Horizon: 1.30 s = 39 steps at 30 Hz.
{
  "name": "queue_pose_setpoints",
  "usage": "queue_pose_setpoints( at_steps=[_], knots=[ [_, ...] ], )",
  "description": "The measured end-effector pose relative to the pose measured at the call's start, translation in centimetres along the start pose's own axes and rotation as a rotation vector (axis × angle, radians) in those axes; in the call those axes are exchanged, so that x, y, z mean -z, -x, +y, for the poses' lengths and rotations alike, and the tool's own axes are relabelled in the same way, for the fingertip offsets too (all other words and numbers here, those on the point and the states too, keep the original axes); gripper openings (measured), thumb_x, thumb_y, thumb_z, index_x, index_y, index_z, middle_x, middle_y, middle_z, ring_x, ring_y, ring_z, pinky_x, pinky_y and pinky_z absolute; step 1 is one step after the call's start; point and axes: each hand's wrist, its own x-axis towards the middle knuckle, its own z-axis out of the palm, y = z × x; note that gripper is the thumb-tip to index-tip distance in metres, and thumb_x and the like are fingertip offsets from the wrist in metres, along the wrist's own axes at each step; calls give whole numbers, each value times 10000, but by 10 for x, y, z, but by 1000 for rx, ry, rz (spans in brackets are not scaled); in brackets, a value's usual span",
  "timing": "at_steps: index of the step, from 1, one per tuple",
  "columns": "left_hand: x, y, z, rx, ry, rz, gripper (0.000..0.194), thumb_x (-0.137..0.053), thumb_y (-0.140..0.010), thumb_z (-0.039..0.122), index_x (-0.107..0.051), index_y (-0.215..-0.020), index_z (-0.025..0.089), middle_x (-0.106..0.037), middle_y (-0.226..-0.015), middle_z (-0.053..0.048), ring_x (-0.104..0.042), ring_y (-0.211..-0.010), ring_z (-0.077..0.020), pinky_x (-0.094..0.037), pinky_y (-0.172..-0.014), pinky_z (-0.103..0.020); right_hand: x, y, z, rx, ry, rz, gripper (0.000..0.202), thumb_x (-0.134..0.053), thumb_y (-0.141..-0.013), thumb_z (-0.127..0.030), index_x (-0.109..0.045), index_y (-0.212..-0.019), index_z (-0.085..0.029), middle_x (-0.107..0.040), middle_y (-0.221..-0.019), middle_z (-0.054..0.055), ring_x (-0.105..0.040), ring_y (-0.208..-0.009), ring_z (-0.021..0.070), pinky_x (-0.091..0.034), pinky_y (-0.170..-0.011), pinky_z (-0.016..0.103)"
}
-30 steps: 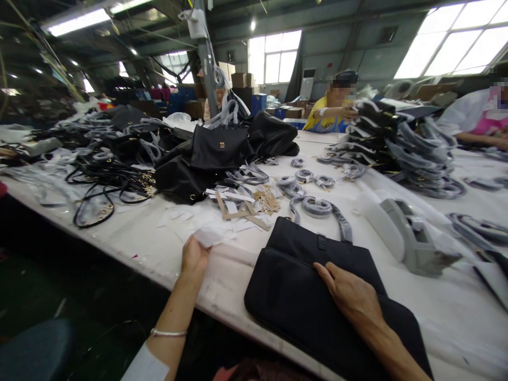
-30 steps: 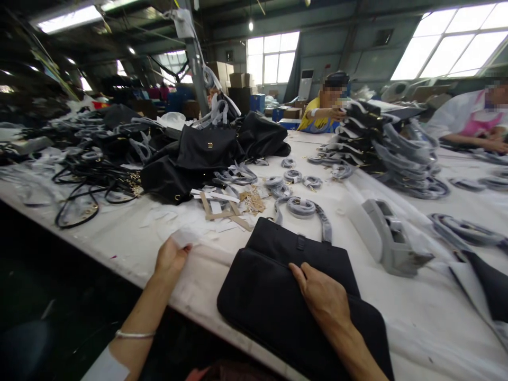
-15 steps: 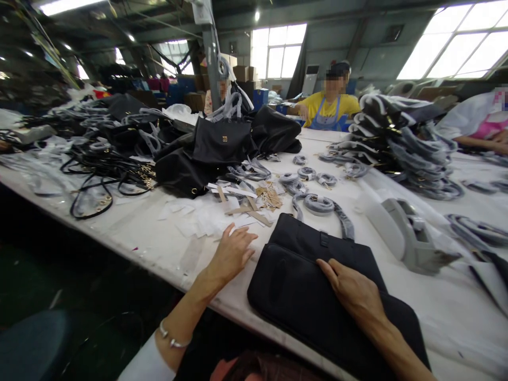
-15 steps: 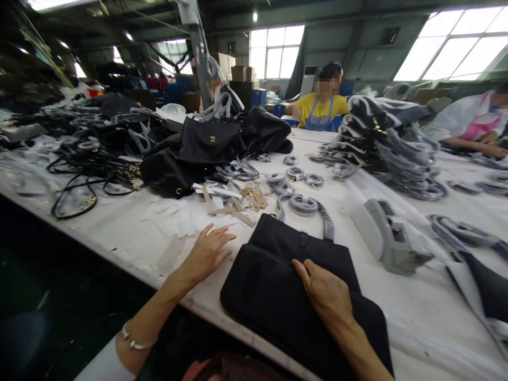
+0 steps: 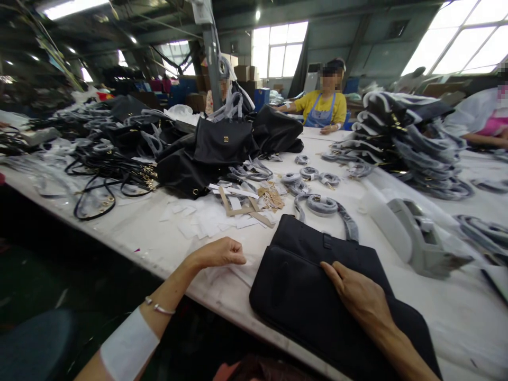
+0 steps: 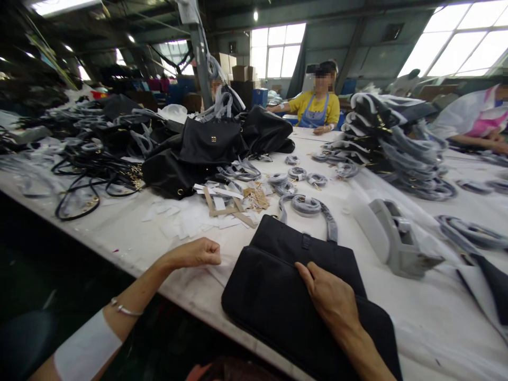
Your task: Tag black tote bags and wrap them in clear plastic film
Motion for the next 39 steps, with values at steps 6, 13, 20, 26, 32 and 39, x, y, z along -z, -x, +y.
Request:
queue_pose_setpoints(
  at_steps=[6,13,20,26,32,39],
  knots=[
    [67,48,-31,141,-17,32,179,-655,-626,319,-590,-561,165,-427,-513,49,-310,-512,-98,-190,-493,-220,-5,-1,3,-2,-48,-11,462,-276,-965,-562,-543,-737,-260,-671,-669,7,-689,-714,241,-348,-536,285],
    [107,107,-70,243,-6,268,297,-674,-600,465,-593,-579,179,-514,-551,32,-414,-568,-126,-287,-547,-205,-17,-4,14,58,-87,37,467,-296,-936,-591,-559,-725,-268,-652,-608,18,-669,-617,225,-349,-495,286],
    [112,103,-88,512,-413,661,178,-662,-563,334,-542,-583,204,-522,-539,15,-482,-574,-170,-319,-558,-241,0,-2,2,-13,5,-44,474,-289,-955,-576,-566,-744,-255,-680,-664,24,-680,-665,246,-315,-512,285],
    [50,96,-48,155,-229,583,202,-590,-749,406,-633,-723,211,-616,-659,-2,-565,-691,-190,-413,-672,-257,1,-1,2,-29,18,-44,493,-275,-961,-572,-584,-757,-246,-687,-687,40,-670,-658,243,-317,-518,286],
    [-49,51,-27,-243,-195,359,292,-587,-793,212,-689,-1059,272,-631,-1188,-44,-610,-902,-182,-448,-866,-275,5,-2,1,-27,36,-54,510,-254,-962,-573,-586,-759,-244,-684,-685,40,-671,-669,244,-318,-526,284],
    [-48,14,-31,-298,-538,399,170,-501,-889,223,-662,-835,226,-609,-847,-54,-566,-821,-184,-420,-811,-262,5,-2,0,-37,34,-68,505,-261,-962,-575,-596,-773,-248,-692,-707,41,-677,-706,241,-337,-543,282]
  ],
)
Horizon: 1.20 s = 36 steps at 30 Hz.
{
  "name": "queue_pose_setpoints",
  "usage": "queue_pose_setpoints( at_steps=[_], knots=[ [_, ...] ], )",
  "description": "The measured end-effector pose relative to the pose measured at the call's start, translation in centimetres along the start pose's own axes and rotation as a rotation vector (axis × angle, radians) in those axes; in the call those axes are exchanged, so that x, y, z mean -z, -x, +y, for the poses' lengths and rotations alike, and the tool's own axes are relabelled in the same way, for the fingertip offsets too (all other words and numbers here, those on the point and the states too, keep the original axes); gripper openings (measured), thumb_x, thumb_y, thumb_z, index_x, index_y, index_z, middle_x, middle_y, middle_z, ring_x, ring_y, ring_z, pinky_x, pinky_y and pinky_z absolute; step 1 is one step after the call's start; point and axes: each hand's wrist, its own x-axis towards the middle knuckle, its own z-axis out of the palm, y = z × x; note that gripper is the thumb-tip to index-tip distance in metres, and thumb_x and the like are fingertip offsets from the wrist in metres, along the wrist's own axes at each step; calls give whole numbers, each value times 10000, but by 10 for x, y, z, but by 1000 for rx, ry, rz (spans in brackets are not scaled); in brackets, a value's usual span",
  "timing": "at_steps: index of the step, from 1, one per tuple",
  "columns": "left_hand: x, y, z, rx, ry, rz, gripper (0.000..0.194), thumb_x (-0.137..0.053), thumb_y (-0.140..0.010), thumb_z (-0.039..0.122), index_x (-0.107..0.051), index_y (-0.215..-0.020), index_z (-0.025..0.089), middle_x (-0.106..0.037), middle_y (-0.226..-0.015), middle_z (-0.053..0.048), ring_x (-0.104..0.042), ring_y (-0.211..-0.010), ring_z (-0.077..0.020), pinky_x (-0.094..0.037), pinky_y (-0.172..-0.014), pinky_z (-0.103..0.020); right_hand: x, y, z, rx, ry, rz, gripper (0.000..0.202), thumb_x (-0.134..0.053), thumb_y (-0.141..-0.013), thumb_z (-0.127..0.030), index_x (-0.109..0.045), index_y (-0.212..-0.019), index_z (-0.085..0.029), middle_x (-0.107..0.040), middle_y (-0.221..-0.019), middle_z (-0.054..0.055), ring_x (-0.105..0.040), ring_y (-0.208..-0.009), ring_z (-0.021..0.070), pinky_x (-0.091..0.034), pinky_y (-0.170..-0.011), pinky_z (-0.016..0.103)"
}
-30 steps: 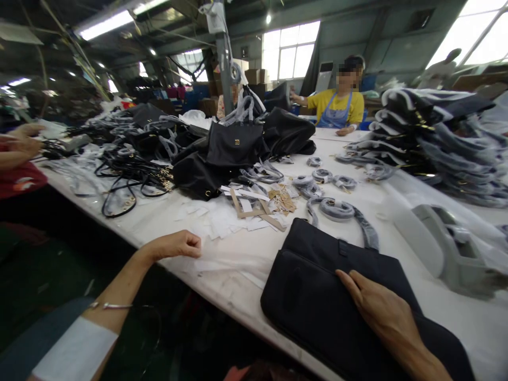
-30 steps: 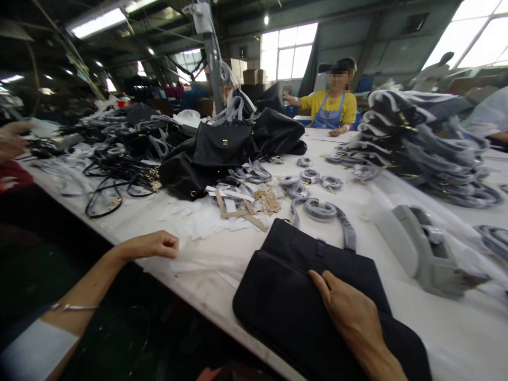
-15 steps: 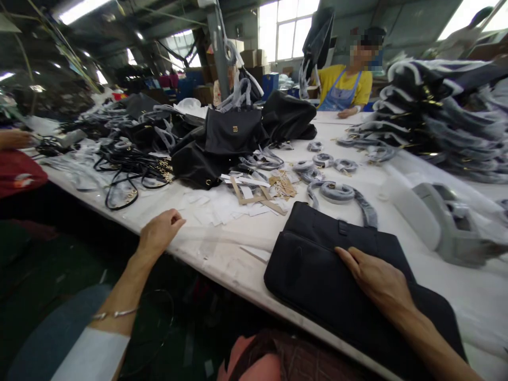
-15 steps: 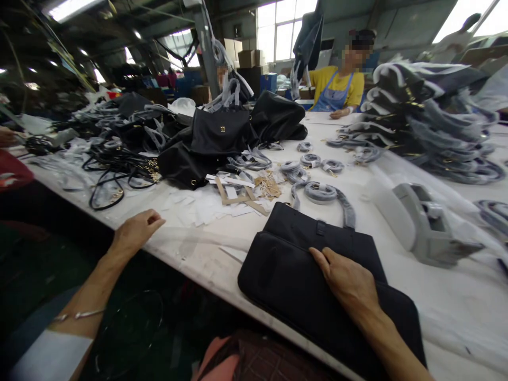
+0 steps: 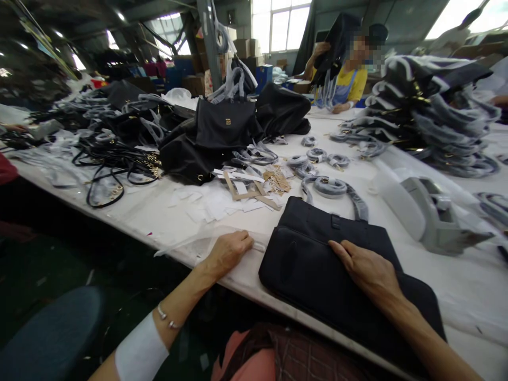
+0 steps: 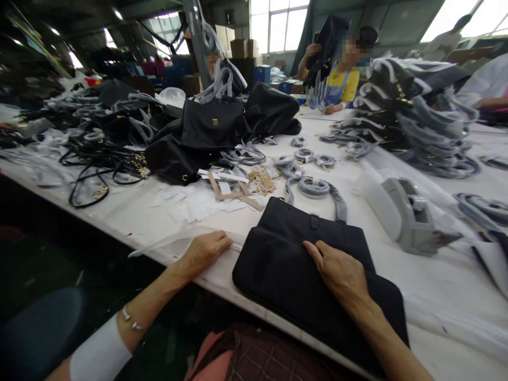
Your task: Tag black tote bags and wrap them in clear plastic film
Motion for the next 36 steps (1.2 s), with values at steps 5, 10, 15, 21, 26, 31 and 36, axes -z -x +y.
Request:
queue_pose_setpoints(
  at_steps=[5,10,15,21,26,31,36],
  knots=[
    [30,1,-15,35,21,-25,156,-523,-872,258,-651,-787,232,-623,-790,-36,-569,-767,-174,-416,-765,-253,-3,-1,1,9,-8,12,489,-283,-959,-577,-604,-784,-253,-696,-718,33,-676,-709,234,-307,-521,269],
    [101,1,-47,304,-207,275,138,-554,-855,290,-659,-872,200,-676,-907,-55,-630,-854,-225,-460,-818,-308,0,1,-1,11,-10,34,471,-313,-958,-565,-606,-772,-246,-691,-694,30,-671,-680,223,-280,-505,270],
    [143,-12,-44,477,-626,689,576,-549,-874,290,-368,-1385,96,-383,-1442,-225,-448,-1266,-385,-427,-980,-522,2,0,-3,8,-43,63,487,-318,-960,-566,-610,-765,-228,-708,-726,40,-676,-682,213,-288,-517,267],
    [48,-35,48,-391,-249,340,341,-498,-933,268,-515,-1268,207,-584,-1302,-80,-532,-1218,-212,-420,-1055,-374,3,-4,-1,43,-67,70,569,-259,-958,-603,-651,-805,-220,-718,-742,66,-684,-706,218,-337,-561,264],
    [-36,-49,96,-647,-324,136,397,-497,-925,277,-524,-1308,174,-558,-1364,-95,-508,-1260,-267,-387,-1062,-446,10,-7,-4,42,-106,46,625,-222,-947,-634,-687,-880,-222,-727,-808,85,-683,-769,222,-409,-667,281],
    [-54,-62,86,-672,-351,157,419,-473,-930,275,-516,-1330,158,-551,-1369,-113,-529,-1240,-277,-382,-1058,-459,21,3,33,122,-235,66,434,-407,-934,-579,-676,-901,-239,-720,-892,39,-659,-832,192,-415,-713,266],
    [-52,-61,84,-648,-302,128,424,-467,-939,306,-509,-1336,164,-544,-1376,-117,-506,-1268,-260,-379,-1081,-449,2,35,91,-59,-468,222,367,-496,-898,-543,-664,-830,-224,-693,-855,21,-628,-798,175,-426,-732,270]
  ],
)
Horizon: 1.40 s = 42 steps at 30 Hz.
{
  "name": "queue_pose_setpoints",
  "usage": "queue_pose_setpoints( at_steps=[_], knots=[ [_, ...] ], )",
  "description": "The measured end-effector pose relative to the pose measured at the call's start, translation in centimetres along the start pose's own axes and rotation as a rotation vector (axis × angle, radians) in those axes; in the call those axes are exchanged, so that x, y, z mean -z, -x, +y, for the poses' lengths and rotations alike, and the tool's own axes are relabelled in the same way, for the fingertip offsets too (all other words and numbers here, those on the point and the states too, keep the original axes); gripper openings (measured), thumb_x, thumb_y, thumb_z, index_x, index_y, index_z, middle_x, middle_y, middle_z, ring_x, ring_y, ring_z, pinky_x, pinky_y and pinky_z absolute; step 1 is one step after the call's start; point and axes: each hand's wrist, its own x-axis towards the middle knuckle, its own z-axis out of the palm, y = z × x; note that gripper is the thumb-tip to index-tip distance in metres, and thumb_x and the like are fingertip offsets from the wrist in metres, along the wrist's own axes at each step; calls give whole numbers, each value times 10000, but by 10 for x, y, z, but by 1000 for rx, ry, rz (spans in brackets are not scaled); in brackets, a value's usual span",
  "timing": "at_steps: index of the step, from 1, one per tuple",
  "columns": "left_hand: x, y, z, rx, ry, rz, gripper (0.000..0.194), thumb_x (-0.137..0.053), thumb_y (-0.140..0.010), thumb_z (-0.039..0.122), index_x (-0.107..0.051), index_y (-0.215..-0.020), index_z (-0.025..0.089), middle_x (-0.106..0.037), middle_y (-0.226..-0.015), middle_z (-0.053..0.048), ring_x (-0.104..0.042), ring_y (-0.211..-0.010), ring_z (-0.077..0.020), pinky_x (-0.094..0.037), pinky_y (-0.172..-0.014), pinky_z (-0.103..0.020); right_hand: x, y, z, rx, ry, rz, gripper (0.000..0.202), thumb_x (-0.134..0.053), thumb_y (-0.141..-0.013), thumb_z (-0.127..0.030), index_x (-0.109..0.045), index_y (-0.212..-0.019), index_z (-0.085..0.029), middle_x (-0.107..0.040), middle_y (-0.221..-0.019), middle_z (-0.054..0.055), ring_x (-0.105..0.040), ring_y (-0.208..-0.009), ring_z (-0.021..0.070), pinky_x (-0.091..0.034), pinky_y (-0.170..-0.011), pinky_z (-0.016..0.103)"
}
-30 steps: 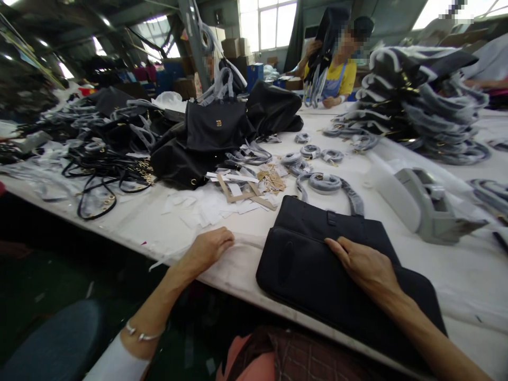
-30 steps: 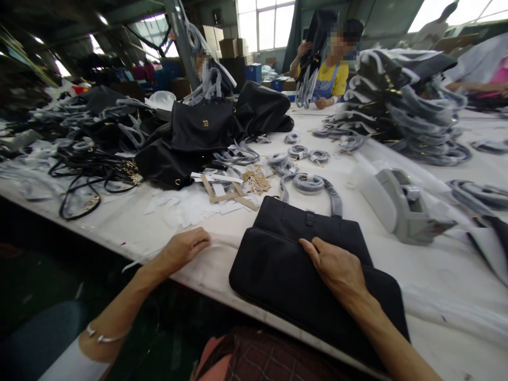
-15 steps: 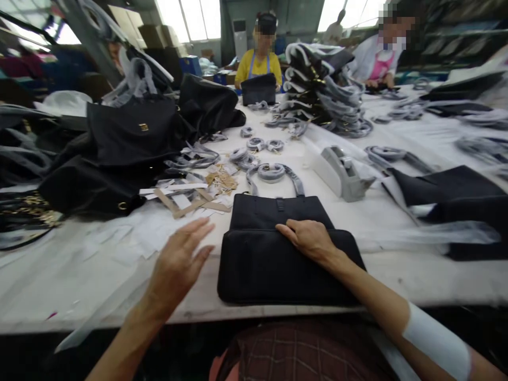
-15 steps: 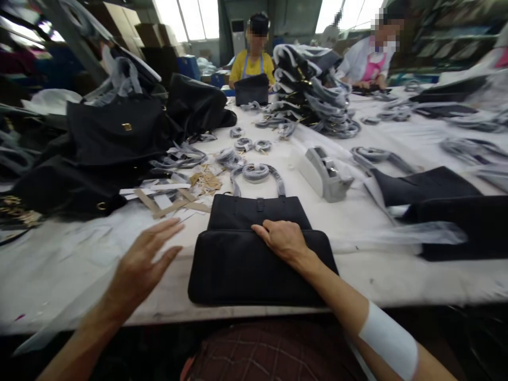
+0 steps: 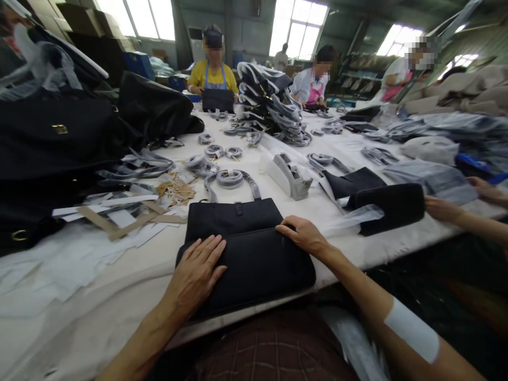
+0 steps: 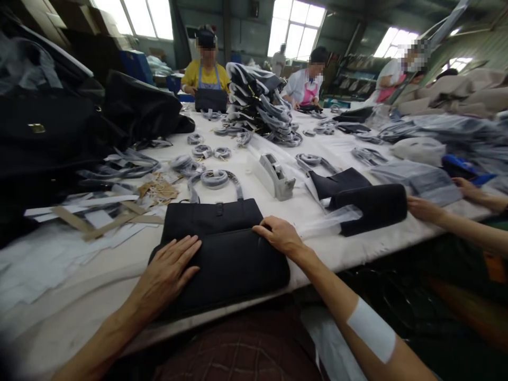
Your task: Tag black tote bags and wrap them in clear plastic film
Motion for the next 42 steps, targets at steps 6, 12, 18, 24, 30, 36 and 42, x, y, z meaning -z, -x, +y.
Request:
queue_pose_setpoints(
  at_steps=[6,12,18,24,30,36,42],
  knots=[
    [7,20,-12,-10,15,-14,434,-413,-940,215,-487,-1365,170,-531,-1389,-109,-489,-1282,-245,-421,-1074,-428,-18,13,16,-77,-186,155,393,-541,-846,-571,-644,-728,-211,-656,-708,7,-602,-682,173,-435,-668,280],
    [27,46,-32,-149,-112,-182,775,-309,-815,-46,-168,-1513,260,-390,-1504,-34,-402,-1355,-178,-394,-1092,-332,-22,20,20,32,-168,376,297,-570,-867,-466,-621,-1009,-210,-662,-768,21,-633,-666,179,-519,-684,315],
    [45,52,-42,-193,-194,-352,895,-273,-764,-93,39,-1512,286,-294,-1548,-27,-321,-1400,-176,-328,-1128,-367,-4,53,42,395,-164,205,280,-420,-943,-197,-616,-1135,-252,-674,-1147,55,-631,-1091,185,-519,-973,342],
    [49,48,-58,-167,-33,-562,1052,-313,-596,-98,22,-1511,298,-173,-1589,-13,-189,-1448,-192,-230,-1171,-467,4,84,61,191,-166,13,454,-452,-928,-245,-484,-1381,-235,-583,-1341,59,-578,-1198,207,-443,-1067,372],
    [58,40,-66,-179,161,-529,1007,-372,-616,-55,-99,-1518,299,-196,-1583,3,-259,-1429,-208,-334,-1142,-394,8,79,61,-248,-419,32,379,-644,-784,-517,-736,-1000,-219,-745,-1005,73,-706,-923,282,-572,-879,405],
    [59,37,-72,-173,243,-534,977,-414,-637,-22,-138,-1515,305,-204,-1582,7,-274,-1424,-223,-323,-1151,-417,3,64,58,-206,-490,-33,418,-651,-743,-595,-764,-865,-212,-750,-925,80,-700,-858,276,-574,-850,412],
    [54,40,-69,-139,291,-575,973,-565,-664,117,-130,-1520,275,-183,-1587,-42,-260,-1426,-282,-316,-1148,-454,29,71,70,-121,-463,-197,418,-598,-829,-501,-687,-1153,-251,-680,-1183,104,-651,-1063,287,-522,-943,426]
  ],
)
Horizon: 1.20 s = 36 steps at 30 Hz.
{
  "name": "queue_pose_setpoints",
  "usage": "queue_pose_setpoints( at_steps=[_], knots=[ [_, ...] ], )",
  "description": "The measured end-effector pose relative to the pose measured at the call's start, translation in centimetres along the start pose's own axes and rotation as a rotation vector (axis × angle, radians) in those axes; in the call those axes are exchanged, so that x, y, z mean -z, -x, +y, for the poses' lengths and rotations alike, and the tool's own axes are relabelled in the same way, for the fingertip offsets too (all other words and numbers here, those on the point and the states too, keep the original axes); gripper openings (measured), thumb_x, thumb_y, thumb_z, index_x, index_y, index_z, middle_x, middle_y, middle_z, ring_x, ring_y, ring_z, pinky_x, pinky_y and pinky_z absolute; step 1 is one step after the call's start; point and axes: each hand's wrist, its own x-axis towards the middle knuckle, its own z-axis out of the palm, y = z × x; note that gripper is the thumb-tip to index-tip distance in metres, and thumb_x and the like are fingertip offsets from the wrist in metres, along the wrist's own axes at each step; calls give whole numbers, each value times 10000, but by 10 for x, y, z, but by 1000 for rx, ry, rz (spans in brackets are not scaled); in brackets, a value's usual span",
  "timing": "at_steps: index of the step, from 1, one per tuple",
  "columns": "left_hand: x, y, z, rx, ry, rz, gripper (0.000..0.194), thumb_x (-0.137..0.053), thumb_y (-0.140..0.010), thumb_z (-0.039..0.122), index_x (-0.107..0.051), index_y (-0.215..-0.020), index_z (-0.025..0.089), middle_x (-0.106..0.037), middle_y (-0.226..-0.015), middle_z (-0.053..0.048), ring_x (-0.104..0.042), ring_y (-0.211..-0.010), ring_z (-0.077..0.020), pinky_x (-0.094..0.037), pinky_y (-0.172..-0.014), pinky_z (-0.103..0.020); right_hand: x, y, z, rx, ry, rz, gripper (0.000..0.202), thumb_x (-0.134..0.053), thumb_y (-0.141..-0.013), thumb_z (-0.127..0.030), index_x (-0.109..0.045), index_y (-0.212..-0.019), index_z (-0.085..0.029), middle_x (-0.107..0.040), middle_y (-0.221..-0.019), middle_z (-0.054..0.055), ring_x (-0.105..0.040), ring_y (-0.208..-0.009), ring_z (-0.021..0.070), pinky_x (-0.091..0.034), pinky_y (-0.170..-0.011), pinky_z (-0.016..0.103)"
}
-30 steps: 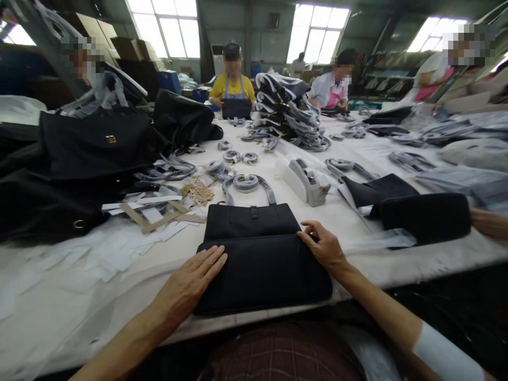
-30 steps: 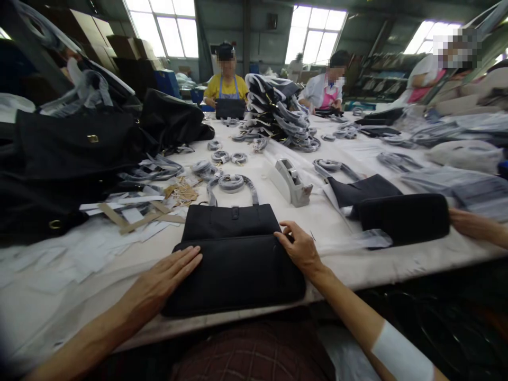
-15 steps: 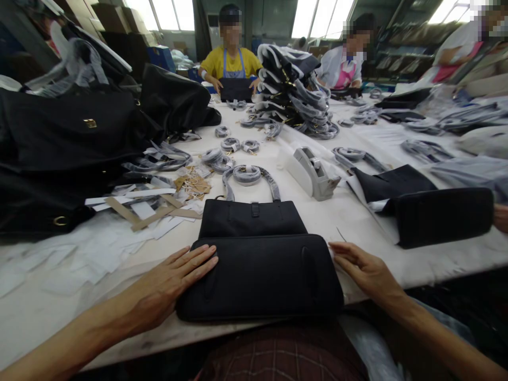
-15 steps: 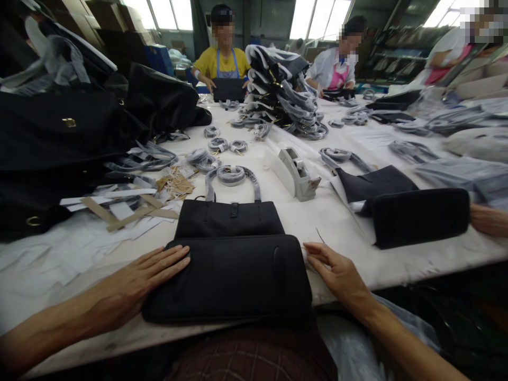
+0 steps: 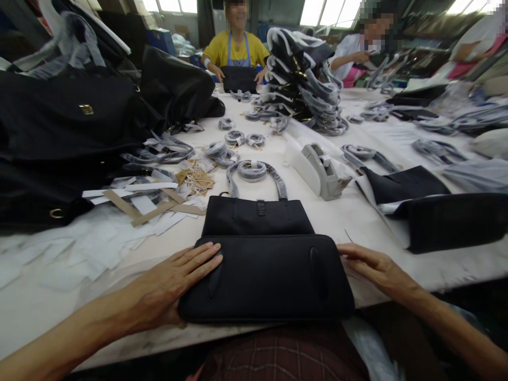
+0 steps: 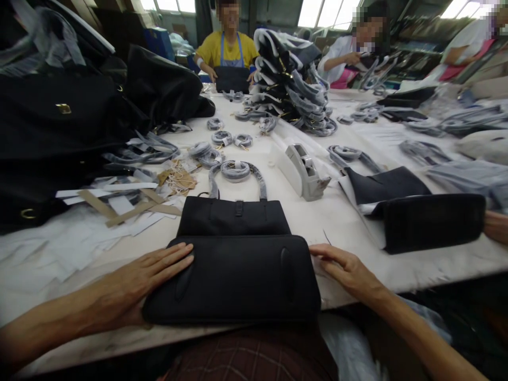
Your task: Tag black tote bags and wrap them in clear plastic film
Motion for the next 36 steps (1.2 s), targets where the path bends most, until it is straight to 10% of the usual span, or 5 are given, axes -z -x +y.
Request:
queue_pose_setpoints(
  at_steps=[5,10,22,29,36],
  knots=[
    [-8,-1,-4,28,6,39,927,-535,-706,73,-142,-1517,285,-204,-1583,-45,-268,-1425,-259,-346,-1134,-431,14,36,-7,78,154,-161,949,-716,-736,-357,-187,-1522,-292,-339,-1520,121,-402,-1340,311,-475,-1007,413],
    [-9,-8,-12,9,74,134,817,-472,-755,21,-252,-1488,307,-338,-1532,-49,-350,-1387,-224,-371,-1119,-428,-24,26,-9,347,471,70,835,-703,-725,-228,-342,-1477,-263,-186,-1582,97,-237,-1421,329,-314,-1134,485],
    [-12,-31,-21,223,460,417,412,-562,-812,311,-597,-1212,218,-643,-1223,-84,-599,-1124,-232,-454,-1020,-402,-38,-27,-13,405,155,235,288,-605,-855,-326,-643,-1133,-259,-634,-1237,82,-532,-1235,249,-430,-1063,440],
    [-3,-39,-10,487,760,459,353,-622,-743,438,-581,-997,197,-709,-958,-39,-664,-870,-239,-548,-762,-349,-29,-31,-38,161,119,264,363,-614,-787,-503,-693,-994,-215,-708,-989,77,-654,-937,270,-532,-845,384],
    [19,-62,-18,789,732,458,608,-547,-760,627,-584,-1144,158,-699,-1059,-95,-644,-1013,-320,-504,-901,-432,-20,-60,-55,-155,160,170,569,-447,-813,-695,-572,-604,-181,-636,-613,46,-605,-622,215,-464,-536,289]
  ],
)
